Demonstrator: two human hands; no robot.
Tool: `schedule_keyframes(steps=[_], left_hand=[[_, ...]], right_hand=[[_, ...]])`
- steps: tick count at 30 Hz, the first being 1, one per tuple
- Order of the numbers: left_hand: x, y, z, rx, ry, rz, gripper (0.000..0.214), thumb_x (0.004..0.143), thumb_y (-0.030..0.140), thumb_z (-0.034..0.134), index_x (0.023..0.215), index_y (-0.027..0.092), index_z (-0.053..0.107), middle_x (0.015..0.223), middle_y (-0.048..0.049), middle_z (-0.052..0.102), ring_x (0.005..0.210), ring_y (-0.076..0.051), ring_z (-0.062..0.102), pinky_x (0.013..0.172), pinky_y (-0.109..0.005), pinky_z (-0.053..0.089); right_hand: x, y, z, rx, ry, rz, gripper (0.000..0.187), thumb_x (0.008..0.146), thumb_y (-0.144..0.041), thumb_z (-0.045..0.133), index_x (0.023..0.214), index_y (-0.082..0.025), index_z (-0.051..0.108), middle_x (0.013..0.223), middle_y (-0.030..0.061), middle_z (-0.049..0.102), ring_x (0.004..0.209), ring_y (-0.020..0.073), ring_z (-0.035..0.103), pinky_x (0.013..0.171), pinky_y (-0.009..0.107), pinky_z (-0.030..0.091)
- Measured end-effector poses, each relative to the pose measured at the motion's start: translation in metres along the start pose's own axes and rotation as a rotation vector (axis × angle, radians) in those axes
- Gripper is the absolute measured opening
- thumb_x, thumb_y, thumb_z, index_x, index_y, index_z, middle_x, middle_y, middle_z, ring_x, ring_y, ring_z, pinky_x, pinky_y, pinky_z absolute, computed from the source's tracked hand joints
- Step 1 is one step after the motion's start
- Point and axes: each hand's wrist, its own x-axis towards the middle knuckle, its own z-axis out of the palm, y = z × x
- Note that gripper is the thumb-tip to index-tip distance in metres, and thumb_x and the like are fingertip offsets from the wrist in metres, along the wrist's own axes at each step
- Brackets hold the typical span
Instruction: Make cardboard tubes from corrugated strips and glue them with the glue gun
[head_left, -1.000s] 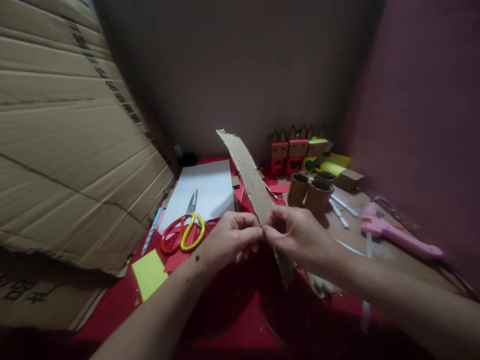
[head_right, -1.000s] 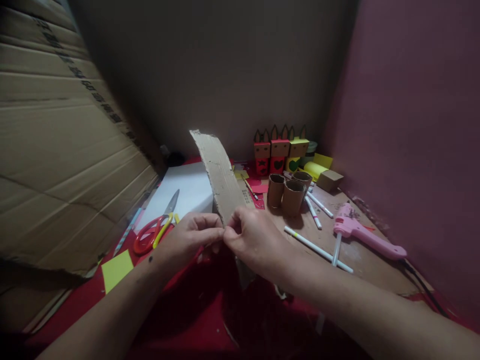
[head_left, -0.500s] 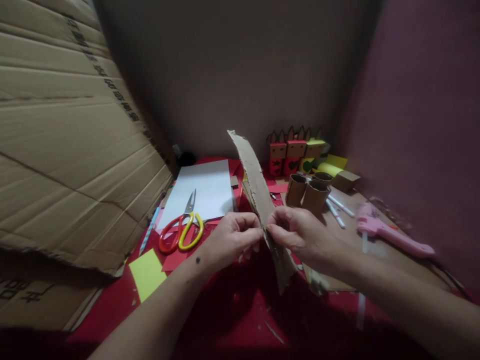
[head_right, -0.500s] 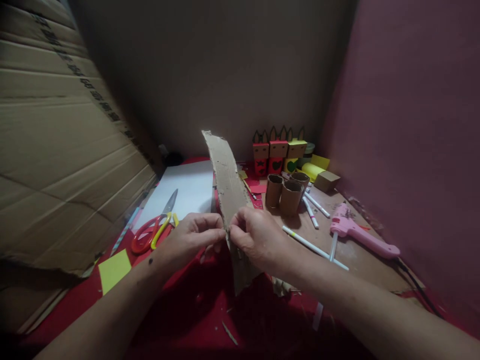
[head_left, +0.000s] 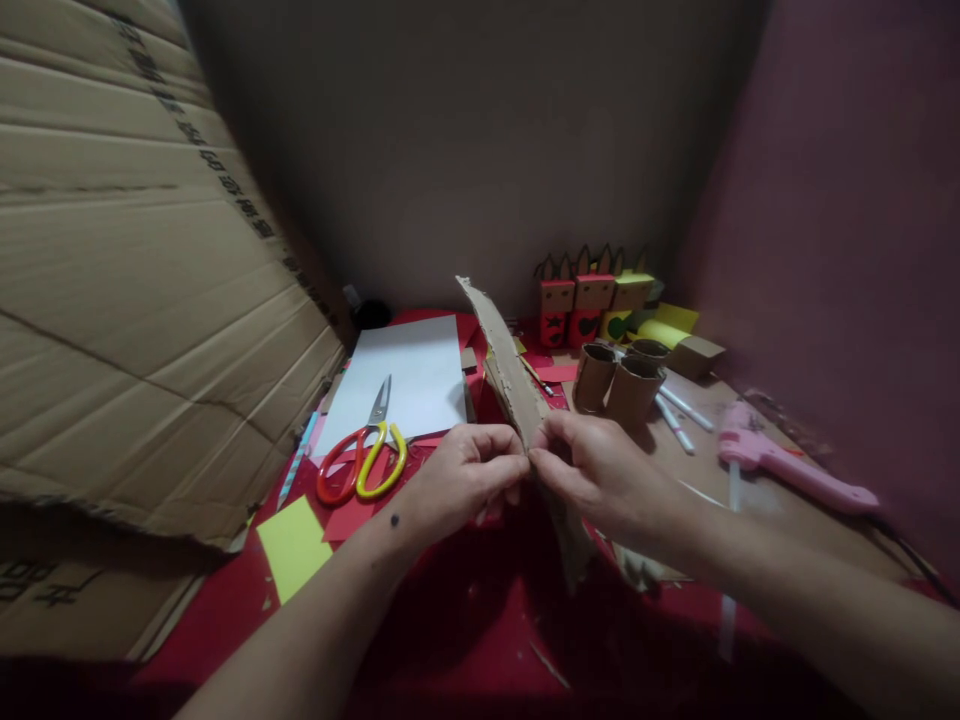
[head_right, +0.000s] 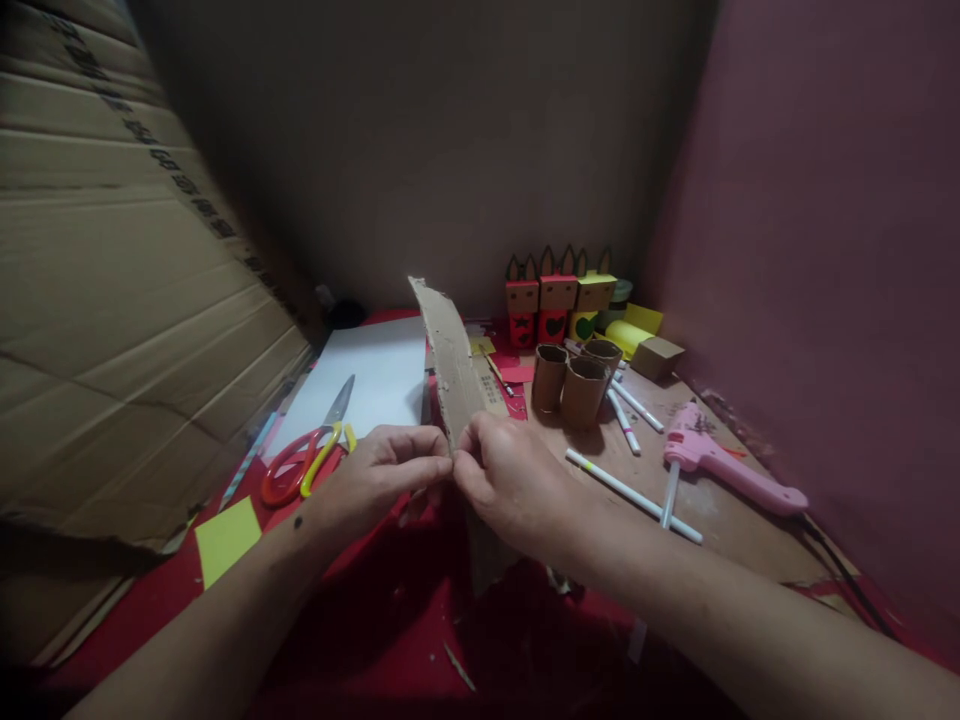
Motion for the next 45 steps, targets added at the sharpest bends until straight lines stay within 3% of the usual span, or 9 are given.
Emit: schedule_keyframes(steps=[18, 24, 28, 31, 35, 38, 45], left_hand=[[0.008, -0.005, -0.001, -0.077, -0.013, -0.099, 0.013, 0.071, 0.020, 0.052, 0.060, 0.014, 0.056, 0.050, 0.0009, 0.057, 0.039, -0.008, 0.050, 0.032, -0.015, 0.035], [0.011, -0.009, 0.001, -0.118, 0.053, -0.151, 0.027, 0.078, 0.033, 0.053, 0.058, 0.015, 0.053, 0.041, 0.0031, 0.051, 0.034, -0.008, 0.048, 0.028, -0.015, 0.034], [0.011, -0.010, 0.000, -0.112, 0.062, -0.165, 0.027, 0.077, 0.033, 0.055, 0.057, 0.015, 0.054, 0.041, 0.0025, 0.053, 0.032, -0.007, 0.046, 0.029, -0.015, 0.032], [0.011, -0.010, -0.001, -0.110, 0.053, -0.164, 0.026, 0.077, 0.031, 0.054, 0.057, 0.015, 0.055, 0.041, 0.0024, 0.054, 0.032, -0.007, 0.047, 0.029, -0.014, 0.033], [0.011, -0.011, -0.003, -0.117, 0.038, -0.151, 0.019, 0.075, 0.026, 0.052, 0.060, 0.015, 0.056, 0.043, 0.0027, 0.054, 0.035, -0.007, 0.049, 0.031, -0.014, 0.035], [0.011, -0.013, -0.004, -0.137, 0.014, -0.140, 0.018, 0.076, 0.023, 0.049, 0.061, 0.015, 0.056, 0.046, 0.0026, 0.055, 0.037, -0.007, 0.050, 0.033, -0.015, 0.037], [0.008, -0.011, -0.006, -0.117, -0.042, -0.141, 0.013, 0.074, 0.019, 0.051, 0.064, 0.015, 0.056, 0.046, 0.0023, 0.055, 0.037, -0.008, 0.049, 0.038, -0.018, 0.039]], right_hand=[[-0.002, 0.008, 0.010, 0.329, -0.069, 0.135, 0.015, 0.083, -0.023, 0.045, 0.068, -0.018, 0.042, 0.060, -0.0038, 0.042, 0.055, 0.0100, 0.040, 0.051, 0.023, 0.032], [-0.004, 0.015, 0.012, 0.433, -0.083, 0.120, 0.014, 0.082, -0.023, 0.046, 0.070, -0.018, 0.042, 0.063, -0.0028, 0.048, 0.058, 0.0106, 0.045, 0.055, 0.024, 0.038], [-0.005, 0.021, 0.011, 0.526, -0.097, 0.167, 0.012, 0.079, -0.019, 0.048, 0.069, -0.018, 0.042, 0.063, -0.0015, 0.052, 0.060, 0.0119, 0.051, 0.058, 0.025, 0.041], [-0.004, 0.025, 0.009, 0.480, -0.077, 0.131, 0.008, 0.076, -0.013, 0.048, 0.073, -0.019, 0.045, 0.066, -0.0016, 0.054, 0.062, 0.0124, 0.052, 0.059, 0.026, 0.042], [-0.004, 0.023, 0.006, 0.169, -0.005, -0.003, 0.013, 0.075, -0.008, 0.047, 0.075, -0.018, 0.055, 0.078, 0.0018, 0.056, 0.074, 0.0143, 0.053, 0.070, 0.029, 0.041], [-0.006, 0.014, 0.004, 0.074, 0.001, -0.060, 0.013, 0.075, -0.009, 0.049, 0.072, -0.017, 0.058, 0.080, 0.0027, 0.057, 0.077, 0.0144, 0.053, 0.073, 0.028, 0.041], [-0.004, 0.010, 0.008, 0.271, -0.102, 0.121, 0.009, 0.076, -0.014, 0.047, 0.068, -0.017, 0.050, 0.063, -0.0017, 0.051, 0.059, 0.0110, 0.047, 0.055, 0.023, 0.037]])
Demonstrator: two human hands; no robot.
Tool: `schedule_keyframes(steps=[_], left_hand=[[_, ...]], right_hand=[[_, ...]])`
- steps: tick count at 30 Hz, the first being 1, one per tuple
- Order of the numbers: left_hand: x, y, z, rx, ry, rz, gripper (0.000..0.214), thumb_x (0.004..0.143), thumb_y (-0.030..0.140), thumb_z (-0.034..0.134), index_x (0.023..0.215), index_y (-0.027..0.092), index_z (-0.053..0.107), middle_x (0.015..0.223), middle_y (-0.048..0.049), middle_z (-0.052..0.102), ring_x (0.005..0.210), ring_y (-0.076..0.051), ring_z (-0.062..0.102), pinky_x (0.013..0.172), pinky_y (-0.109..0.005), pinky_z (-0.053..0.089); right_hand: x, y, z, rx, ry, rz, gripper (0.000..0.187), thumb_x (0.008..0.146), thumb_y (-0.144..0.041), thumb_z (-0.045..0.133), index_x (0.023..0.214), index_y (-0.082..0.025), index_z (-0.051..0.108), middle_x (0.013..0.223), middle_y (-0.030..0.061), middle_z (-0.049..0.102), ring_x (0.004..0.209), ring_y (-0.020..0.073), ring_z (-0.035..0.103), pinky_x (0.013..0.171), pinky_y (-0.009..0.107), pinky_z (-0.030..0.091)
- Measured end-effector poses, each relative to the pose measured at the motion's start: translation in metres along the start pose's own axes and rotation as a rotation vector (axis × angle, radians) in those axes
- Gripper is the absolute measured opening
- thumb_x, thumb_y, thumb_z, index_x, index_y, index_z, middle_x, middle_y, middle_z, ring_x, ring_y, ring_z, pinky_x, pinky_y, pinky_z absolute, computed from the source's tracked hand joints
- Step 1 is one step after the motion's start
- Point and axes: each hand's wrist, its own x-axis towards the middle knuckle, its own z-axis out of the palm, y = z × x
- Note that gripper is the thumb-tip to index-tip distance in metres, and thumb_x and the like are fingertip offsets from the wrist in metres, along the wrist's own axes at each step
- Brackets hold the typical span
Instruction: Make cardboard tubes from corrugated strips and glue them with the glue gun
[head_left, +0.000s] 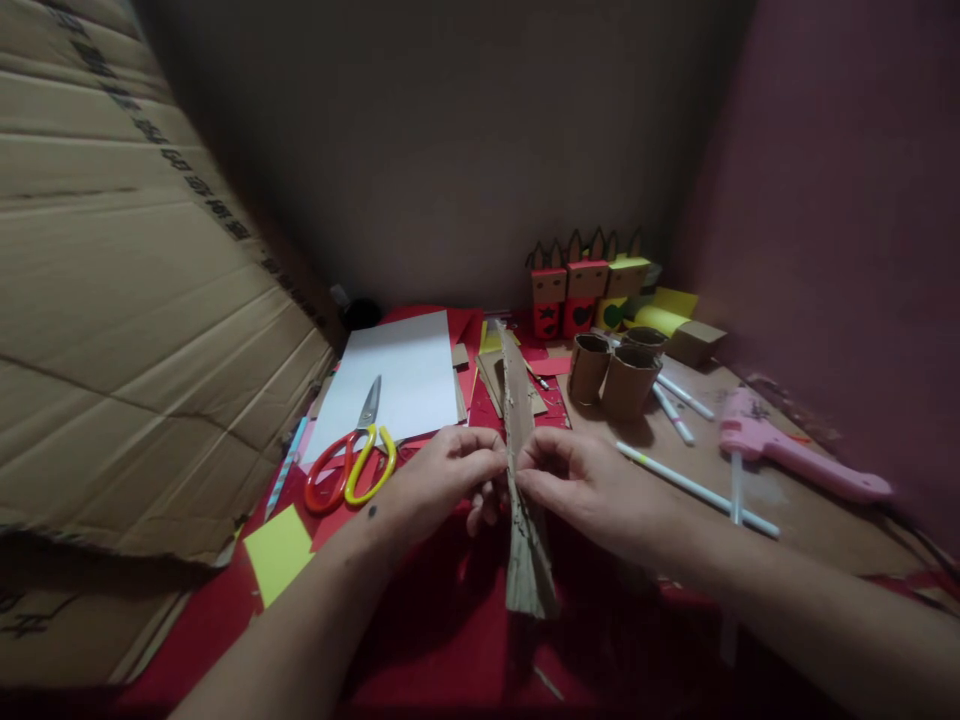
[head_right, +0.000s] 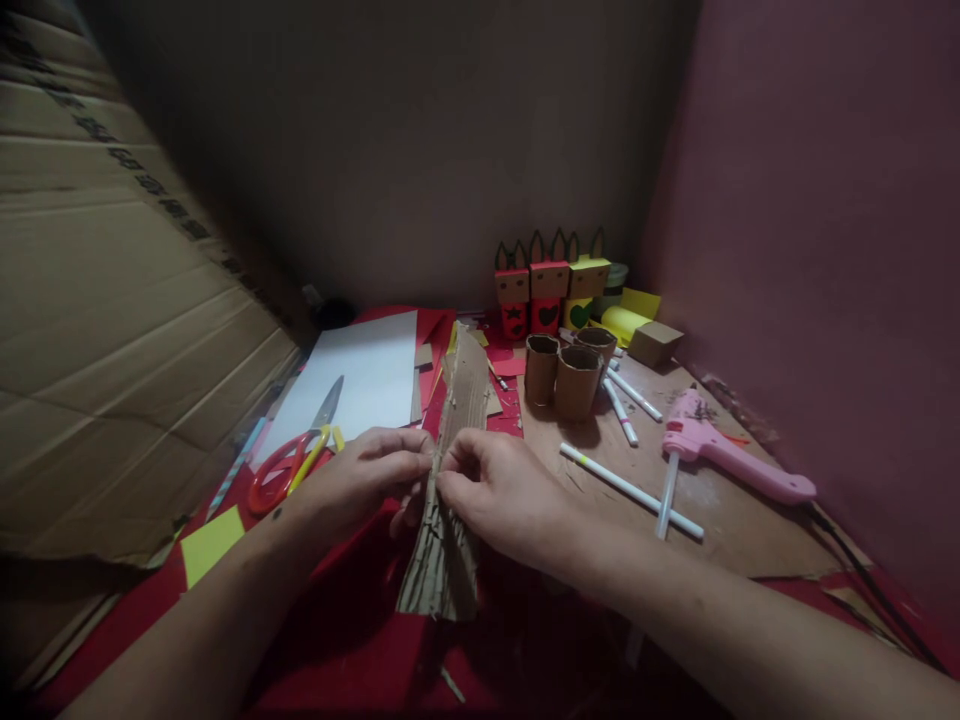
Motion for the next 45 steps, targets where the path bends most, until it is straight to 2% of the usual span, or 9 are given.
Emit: schedule_keyframes(steps=[6, 12, 20, 26, 33, 36, 41, 45], left_hand=[[-0.002, 0.000, -0.001, -0.026, -0.040, -0.009, 0.008, 0.072, 0.017, 0.053, 0.065, 0.015, 0.054, 0.049, 0.0026, 0.055, 0.040, -0.009, 0.051, 0.040, -0.020, 0.041], [-0.003, 0.002, -0.002, -0.042, -0.088, -0.059, 0.003, 0.071, 0.016, 0.054, 0.068, 0.016, 0.054, 0.048, 0.0031, 0.056, 0.038, -0.009, 0.051, 0.040, -0.019, 0.041], [-0.003, 0.003, -0.002, -0.020, -0.068, -0.012, 0.011, 0.073, 0.021, 0.058, 0.064, 0.015, 0.054, 0.049, 0.0029, 0.055, 0.040, -0.009, 0.052, 0.038, -0.021, 0.045], [-0.003, 0.004, -0.002, -0.030, -0.067, -0.037, 0.013, 0.072, 0.023, 0.061, 0.065, 0.014, 0.056, 0.047, 0.0024, 0.055, 0.040, -0.009, 0.052, 0.035, -0.018, 0.044], [-0.002, 0.002, -0.002, -0.071, -0.077, -0.024, 0.010, 0.073, 0.021, 0.059, 0.066, 0.014, 0.057, 0.051, 0.0021, 0.057, 0.042, -0.009, 0.053, 0.035, -0.017, 0.045], [-0.002, 0.003, -0.002, -0.040, -0.075, -0.027, 0.009, 0.072, 0.020, 0.059, 0.066, 0.014, 0.056, 0.048, 0.0022, 0.057, 0.039, -0.009, 0.053, 0.034, -0.017, 0.044], [-0.003, 0.004, -0.002, 0.008, -0.043, -0.027, 0.009, 0.072, 0.017, 0.057, 0.064, 0.014, 0.054, 0.046, 0.0027, 0.056, 0.037, -0.008, 0.051, 0.035, -0.017, 0.044], [-0.003, 0.006, -0.002, 0.031, -0.063, -0.008, 0.012, 0.072, 0.020, 0.060, 0.063, 0.014, 0.053, 0.046, 0.0030, 0.056, 0.038, -0.008, 0.053, 0.036, -0.016, 0.043]], right_hand=[[0.006, 0.008, 0.003, 0.098, -0.035, 0.071, 0.010, 0.075, -0.015, 0.047, 0.065, -0.018, 0.047, 0.060, -0.0025, 0.048, 0.055, 0.0095, 0.044, 0.052, 0.022, 0.034], [0.006, -0.001, 0.002, 0.075, -0.029, 0.125, 0.013, 0.074, -0.016, 0.048, 0.061, -0.018, 0.044, 0.057, -0.0026, 0.045, 0.053, 0.0096, 0.042, 0.049, 0.022, 0.033], [0.011, -0.004, 0.002, 0.144, -0.072, 0.218, 0.012, 0.073, -0.019, 0.049, 0.061, -0.016, 0.051, 0.061, 0.0032, 0.057, 0.056, 0.0122, 0.053, 0.052, 0.023, 0.041], [0.016, -0.009, 0.002, 0.100, -0.040, 0.352, 0.012, 0.067, -0.015, 0.049, 0.055, -0.015, 0.050, 0.051, 0.0018, 0.054, 0.045, 0.0108, 0.051, 0.043, 0.021, 0.036], [0.016, -0.003, 0.004, 0.252, -0.065, 0.288, 0.011, 0.068, -0.018, 0.053, 0.058, -0.015, 0.052, 0.055, 0.0016, 0.054, 0.048, 0.0107, 0.051, 0.047, 0.023, 0.042], [0.016, -0.004, 0.004, 0.305, -0.064, 0.307, 0.012, 0.067, -0.016, 0.052, 0.055, -0.016, 0.049, 0.053, 0.0007, 0.052, 0.048, 0.0103, 0.051, 0.049, 0.024, 0.044], [0.018, -0.008, 0.002, 0.246, -0.068, 0.330, 0.013, 0.066, -0.015, 0.050, 0.052, -0.016, 0.049, 0.052, 0.0012, 0.053, 0.044, 0.0102, 0.050, 0.045, 0.023, 0.041], [0.019, -0.008, 0.002, 0.173, -0.049, 0.339, 0.013, 0.063, -0.013, 0.048, 0.051, -0.016, 0.047, 0.049, 0.0015, 0.053, 0.043, 0.0107, 0.051, 0.043, 0.022, 0.038]])
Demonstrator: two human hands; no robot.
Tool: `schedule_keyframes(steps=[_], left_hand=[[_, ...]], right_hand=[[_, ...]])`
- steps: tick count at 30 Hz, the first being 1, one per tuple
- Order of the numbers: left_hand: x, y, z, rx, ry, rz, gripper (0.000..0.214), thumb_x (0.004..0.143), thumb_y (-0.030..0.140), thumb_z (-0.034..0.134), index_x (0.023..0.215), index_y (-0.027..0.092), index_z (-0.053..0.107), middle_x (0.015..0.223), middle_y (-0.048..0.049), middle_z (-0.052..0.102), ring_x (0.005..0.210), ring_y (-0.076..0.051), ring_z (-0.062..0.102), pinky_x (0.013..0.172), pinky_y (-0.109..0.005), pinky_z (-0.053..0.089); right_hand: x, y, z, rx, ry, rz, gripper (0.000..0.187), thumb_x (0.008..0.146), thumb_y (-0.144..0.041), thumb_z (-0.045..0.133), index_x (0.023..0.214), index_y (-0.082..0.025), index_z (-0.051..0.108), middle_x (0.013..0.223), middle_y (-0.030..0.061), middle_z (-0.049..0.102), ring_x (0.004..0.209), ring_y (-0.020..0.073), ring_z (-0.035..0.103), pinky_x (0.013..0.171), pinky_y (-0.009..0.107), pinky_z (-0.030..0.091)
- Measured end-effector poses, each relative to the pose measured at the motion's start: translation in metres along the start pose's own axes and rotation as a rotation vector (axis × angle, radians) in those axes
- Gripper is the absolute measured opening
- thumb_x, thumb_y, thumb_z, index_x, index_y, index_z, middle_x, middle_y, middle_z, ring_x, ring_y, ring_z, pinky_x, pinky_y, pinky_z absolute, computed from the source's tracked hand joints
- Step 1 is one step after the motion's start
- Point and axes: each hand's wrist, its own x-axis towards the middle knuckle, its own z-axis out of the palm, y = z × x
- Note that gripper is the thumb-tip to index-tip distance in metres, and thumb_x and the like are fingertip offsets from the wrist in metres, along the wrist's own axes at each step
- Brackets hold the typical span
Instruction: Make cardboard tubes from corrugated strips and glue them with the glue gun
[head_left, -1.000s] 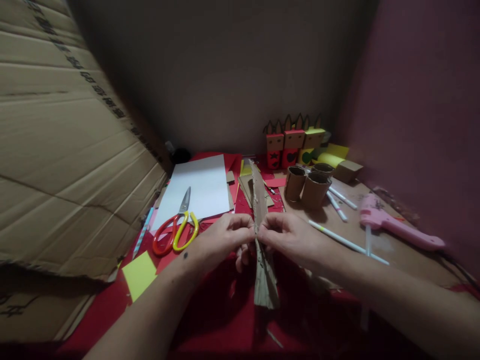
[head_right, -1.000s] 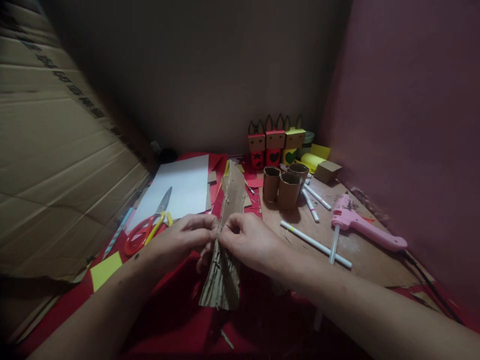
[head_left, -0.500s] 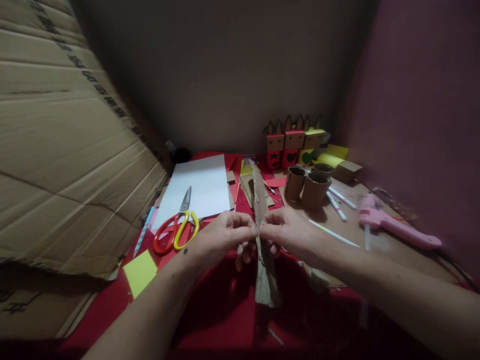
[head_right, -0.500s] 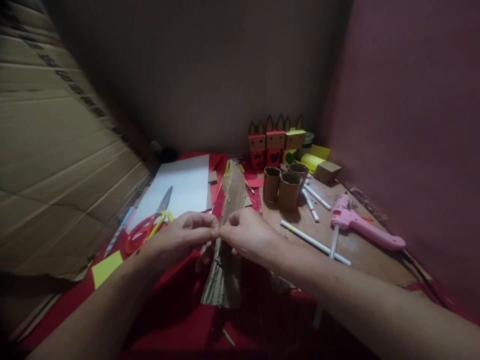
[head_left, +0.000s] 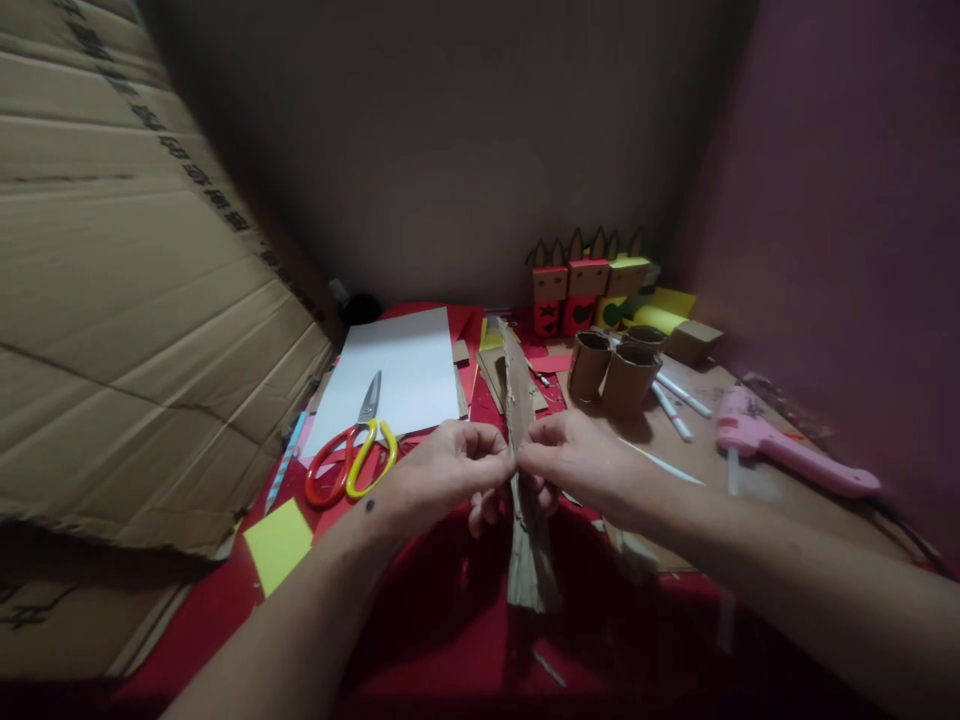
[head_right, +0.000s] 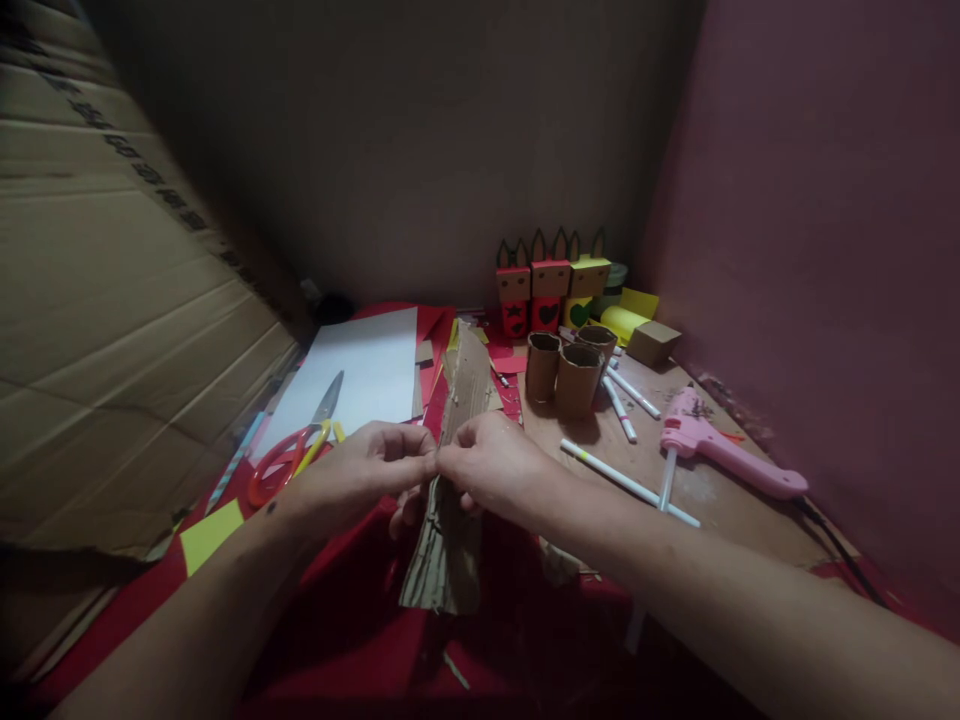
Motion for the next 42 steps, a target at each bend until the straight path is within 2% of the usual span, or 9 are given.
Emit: schedule_keyframes(steps=[9, 14, 19, 24, 28, 42], left_hand=[[-0.001, 0.002, 0.002, 0.001, 0.005, -0.006, 0.012, 0.073, 0.019, 0.057, 0.063, 0.015, 0.054, 0.048, 0.0027, 0.056, 0.038, -0.008, 0.052, 0.035, -0.018, 0.043], [-0.001, 0.001, 0.002, -0.001, 0.016, -0.007, 0.009, 0.072, 0.017, 0.054, 0.063, 0.015, 0.055, 0.048, 0.0032, 0.056, 0.038, -0.008, 0.052, 0.035, -0.018, 0.043], [0.000, 0.000, -0.001, -0.004, -0.034, 0.013, 0.005, 0.069, 0.012, 0.054, 0.066, 0.014, 0.059, 0.054, 0.0005, 0.061, 0.041, -0.009, 0.053, 0.035, -0.018, 0.044], [0.000, 0.000, -0.002, -0.053, 0.006, -0.036, 0.010, 0.069, 0.021, 0.062, 0.066, 0.013, 0.057, 0.044, 0.0020, 0.054, 0.040, -0.010, 0.051, 0.033, -0.017, 0.043], [0.000, 0.000, 0.000, -0.052, 0.019, -0.041, 0.013, 0.070, 0.023, 0.061, 0.064, 0.013, 0.056, 0.043, 0.0017, 0.054, 0.037, -0.008, 0.049, 0.032, -0.016, 0.040], [0.003, -0.005, 0.002, -0.124, 0.037, -0.046, 0.008, 0.068, 0.018, 0.058, 0.061, 0.014, 0.056, 0.042, 0.0024, 0.054, 0.034, -0.009, 0.049, 0.032, -0.017, 0.040]], right_hand=[[0.001, 0.007, 0.003, 0.188, -0.055, -0.038, 0.011, 0.065, -0.014, 0.051, 0.054, -0.017, 0.048, 0.050, -0.0005, 0.051, 0.044, 0.0100, 0.050, 0.047, 0.023, 0.042], [-0.003, 0.001, 0.000, 0.153, -0.070, -0.041, 0.016, 0.069, -0.013, 0.049, 0.053, -0.016, 0.048, 0.050, 0.0005, 0.052, 0.046, 0.0094, 0.049, 0.046, 0.022, 0.040], [-0.002, 0.004, 0.000, 0.111, -0.105, -0.101, 0.028, 0.081, -0.033, 0.049, 0.059, -0.016, 0.050, 0.053, 0.0003, 0.050, 0.046, 0.0095, 0.048, 0.045, 0.022, 0.040], [-0.003, 0.010, 0.004, 0.086, -0.063, -0.116, 0.022, 0.082, -0.020, 0.045, 0.060, -0.018, 0.043, 0.051, -0.0028, 0.045, 0.046, 0.0082, 0.042, 0.045, 0.021, 0.035], [-0.008, 0.009, 0.005, 0.005, -0.020, -0.175, 0.025, 0.083, -0.022, 0.045, 0.059, -0.019, 0.038, 0.053, -0.0043, 0.038, 0.050, 0.0089, 0.036, 0.045, 0.021, 0.029], [-0.011, 0.011, 0.003, -0.017, -0.002, -0.189, 0.026, 0.086, -0.018, 0.042, 0.060, -0.019, 0.037, 0.056, -0.0050, 0.038, 0.052, 0.0087, 0.037, 0.050, 0.021, 0.030]])
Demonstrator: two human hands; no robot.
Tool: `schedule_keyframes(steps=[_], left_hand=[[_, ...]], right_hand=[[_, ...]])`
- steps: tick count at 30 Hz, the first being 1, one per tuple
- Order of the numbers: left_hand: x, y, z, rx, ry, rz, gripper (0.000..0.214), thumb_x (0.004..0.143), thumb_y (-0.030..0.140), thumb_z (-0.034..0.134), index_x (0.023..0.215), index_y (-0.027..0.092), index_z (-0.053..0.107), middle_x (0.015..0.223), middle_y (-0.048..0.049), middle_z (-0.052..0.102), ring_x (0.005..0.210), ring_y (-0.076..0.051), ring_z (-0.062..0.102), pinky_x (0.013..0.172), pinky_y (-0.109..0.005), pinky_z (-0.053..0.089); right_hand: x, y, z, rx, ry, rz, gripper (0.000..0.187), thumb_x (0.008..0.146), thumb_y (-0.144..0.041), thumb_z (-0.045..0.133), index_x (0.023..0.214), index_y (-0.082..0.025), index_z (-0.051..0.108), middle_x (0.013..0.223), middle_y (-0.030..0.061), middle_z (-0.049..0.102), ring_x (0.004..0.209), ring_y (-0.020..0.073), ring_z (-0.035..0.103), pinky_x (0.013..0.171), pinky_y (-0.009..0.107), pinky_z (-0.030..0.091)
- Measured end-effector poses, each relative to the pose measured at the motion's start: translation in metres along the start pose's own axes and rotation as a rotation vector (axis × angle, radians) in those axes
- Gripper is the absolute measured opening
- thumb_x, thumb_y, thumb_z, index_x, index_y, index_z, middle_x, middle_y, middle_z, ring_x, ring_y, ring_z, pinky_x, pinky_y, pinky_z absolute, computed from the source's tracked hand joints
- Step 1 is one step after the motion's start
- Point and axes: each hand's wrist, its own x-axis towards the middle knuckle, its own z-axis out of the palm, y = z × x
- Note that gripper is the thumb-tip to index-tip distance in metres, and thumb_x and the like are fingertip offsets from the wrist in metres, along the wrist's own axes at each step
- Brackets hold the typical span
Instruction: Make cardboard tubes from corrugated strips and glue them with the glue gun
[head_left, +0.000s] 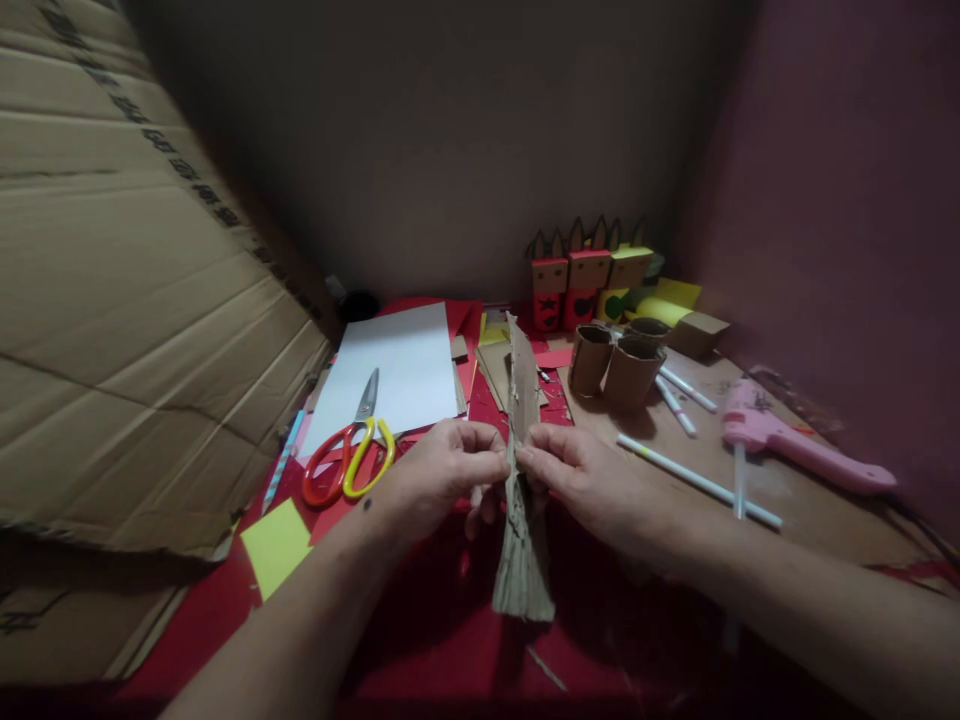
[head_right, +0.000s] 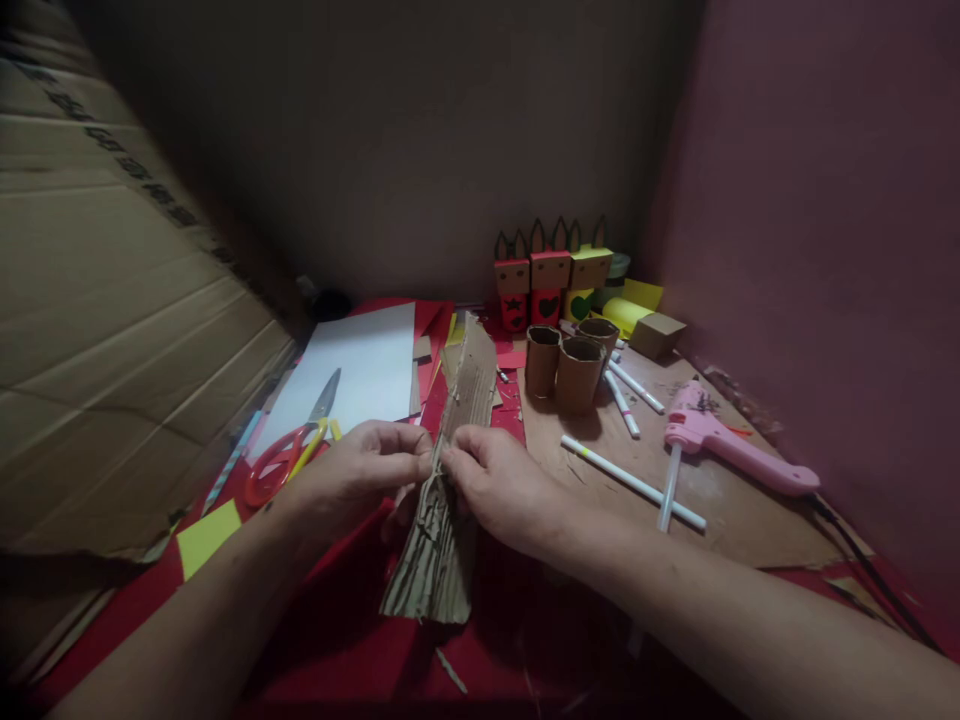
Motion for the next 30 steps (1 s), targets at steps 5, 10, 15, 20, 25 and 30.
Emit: schedule_keyframes(steps=[5, 10, 15, 20, 25, 30], left_hand=[[0.001, 0.000, -0.003, 0.013, -0.040, -0.002, 0.009, 0.067, 0.019, 0.060, 0.062, 0.013, 0.056, 0.045, 0.0012, 0.055, 0.036, -0.009, 0.050, 0.031, -0.017, 0.040], [0.002, -0.003, -0.006, 0.026, -0.083, 0.021, 0.008, 0.070, 0.019, 0.059, 0.065, 0.013, 0.057, 0.051, -0.0009, 0.059, 0.038, -0.010, 0.051, 0.033, -0.019, 0.042], [0.002, -0.003, -0.006, 0.033, -0.035, 0.002, 0.010, 0.069, 0.020, 0.059, 0.062, 0.014, 0.057, 0.046, 0.0003, 0.057, 0.036, -0.009, 0.049, 0.032, -0.018, 0.040], [0.002, -0.001, -0.004, 0.048, 0.001, -0.010, 0.011, 0.066, 0.020, 0.060, 0.059, 0.014, 0.055, 0.044, 0.0026, 0.054, 0.033, -0.007, 0.046, 0.031, -0.016, 0.037], [0.002, 0.000, -0.004, 0.092, 0.022, -0.020, 0.014, 0.065, 0.022, 0.061, 0.056, 0.014, 0.053, 0.042, 0.0035, 0.051, 0.032, -0.006, 0.045, 0.032, -0.016, 0.036], [0.003, -0.001, -0.006, 0.158, 0.061, -0.028, 0.015, 0.064, 0.023, 0.060, 0.055, 0.015, 0.051, 0.041, 0.0040, 0.049, 0.031, -0.007, 0.043, 0.032, -0.017, 0.033]], right_hand=[[-0.005, -0.004, -0.004, 0.122, -0.063, 0.045, 0.028, 0.087, -0.025, 0.042, 0.060, -0.018, 0.043, 0.056, -0.0027, 0.045, 0.052, 0.0096, 0.042, 0.050, 0.022, 0.033], [-0.004, -0.005, -0.004, 0.231, -0.119, 0.088, 0.029, 0.086, -0.028, 0.045, 0.059, -0.017, 0.046, 0.055, -0.0015, 0.047, 0.052, 0.0104, 0.046, 0.052, 0.023, 0.037], [0.001, 0.002, 0.001, 0.244, -0.067, 0.061, 0.028, 0.084, -0.023, 0.047, 0.056, -0.017, 0.044, 0.052, -0.0027, 0.047, 0.048, 0.0081, 0.043, 0.049, 0.021, 0.034], [0.003, 0.011, -0.001, 0.289, -0.028, 0.083, 0.024, 0.079, -0.017, 0.045, 0.055, -0.017, 0.047, 0.051, -0.0018, 0.050, 0.047, 0.0088, 0.047, 0.049, 0.021, 0.036], [0.004, 0.012, -0.007, 0.269, 0.040, 0.150, 0.019, 0.070, -0.008, 0.044, 0.052, -0.015, 0.049, 0.049, -0.0013, 0.051, 0.043, 0.0069, 0.044, 0.042, 0.018, 0.032], [0.011, 0.021, -0.015, 0.503, 0.027, 0.142, 0.019, 0.064, -0.007, 0.046, 0.047, -0.015, 0.046, 0.049, 0.0005, 0.053, 0.049, 0.0107, 0.054, 0.052, 0.024, 0.046]])
